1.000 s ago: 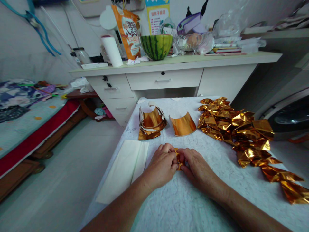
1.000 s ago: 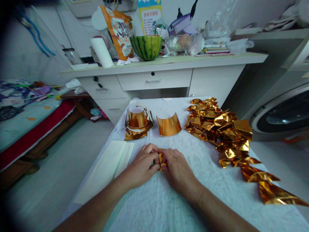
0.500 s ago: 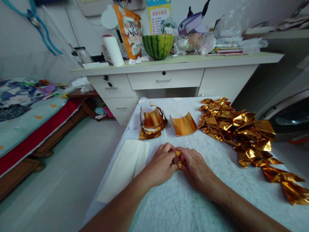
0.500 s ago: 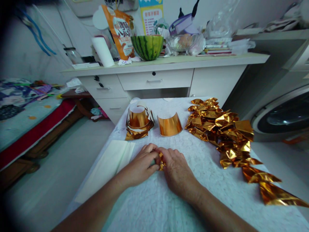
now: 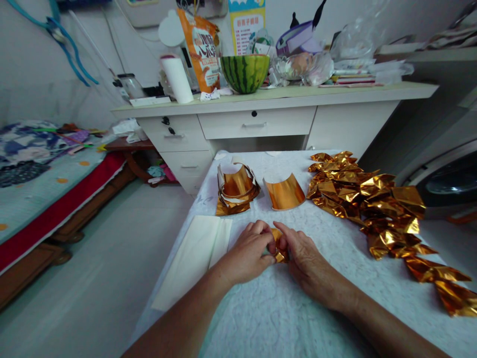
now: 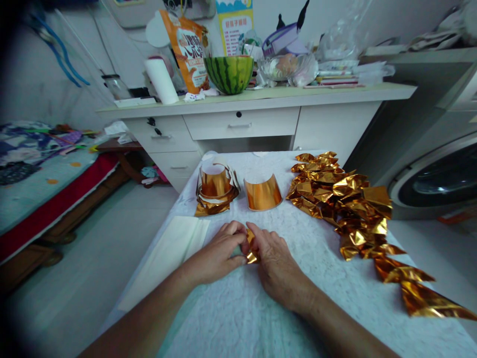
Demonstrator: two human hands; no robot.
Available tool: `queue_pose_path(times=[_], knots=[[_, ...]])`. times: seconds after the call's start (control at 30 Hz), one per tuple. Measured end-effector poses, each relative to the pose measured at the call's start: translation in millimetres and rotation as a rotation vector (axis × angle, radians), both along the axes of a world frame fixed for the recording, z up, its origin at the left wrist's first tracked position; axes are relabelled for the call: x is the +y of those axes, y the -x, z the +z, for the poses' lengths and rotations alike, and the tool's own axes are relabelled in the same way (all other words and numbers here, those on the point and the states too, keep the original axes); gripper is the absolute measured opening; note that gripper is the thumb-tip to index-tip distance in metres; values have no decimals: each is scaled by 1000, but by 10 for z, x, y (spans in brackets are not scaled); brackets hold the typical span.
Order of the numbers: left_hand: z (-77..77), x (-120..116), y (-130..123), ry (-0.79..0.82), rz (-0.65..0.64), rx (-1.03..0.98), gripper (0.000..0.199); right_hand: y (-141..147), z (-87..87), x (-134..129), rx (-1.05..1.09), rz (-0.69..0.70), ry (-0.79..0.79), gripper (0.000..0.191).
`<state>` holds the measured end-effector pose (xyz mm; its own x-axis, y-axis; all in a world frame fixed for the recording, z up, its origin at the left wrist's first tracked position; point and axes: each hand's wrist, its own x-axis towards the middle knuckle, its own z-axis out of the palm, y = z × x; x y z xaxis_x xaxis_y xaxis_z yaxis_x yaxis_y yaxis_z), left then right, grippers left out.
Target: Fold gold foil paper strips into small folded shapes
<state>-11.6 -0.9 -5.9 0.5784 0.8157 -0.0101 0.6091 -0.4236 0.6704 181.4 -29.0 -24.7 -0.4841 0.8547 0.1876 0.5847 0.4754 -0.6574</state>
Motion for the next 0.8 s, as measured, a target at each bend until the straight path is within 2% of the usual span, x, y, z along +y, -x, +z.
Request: queue_pose_path(times=[0.07,0.13,0.2,0.5,0.63,0.8], knots=[[-8,1,5,3,-2,-13,17,-23,62,9,48,17,39,64],[-14,2,10,6,-1,-25,17,-38,120,27,82,23,85,41],[-16,3,12,8,-4,-32,16,-42,155,48,101,8,121,31],[5,6,2,17,2,-31,15,10,104,96,6,-54,87,15],[4,7,0,16,1,-29,16,17,58,103,-51,-40,22,18],[6,9,-1,9,0,-25,15,17,59,93,-84,-39,17,18]])
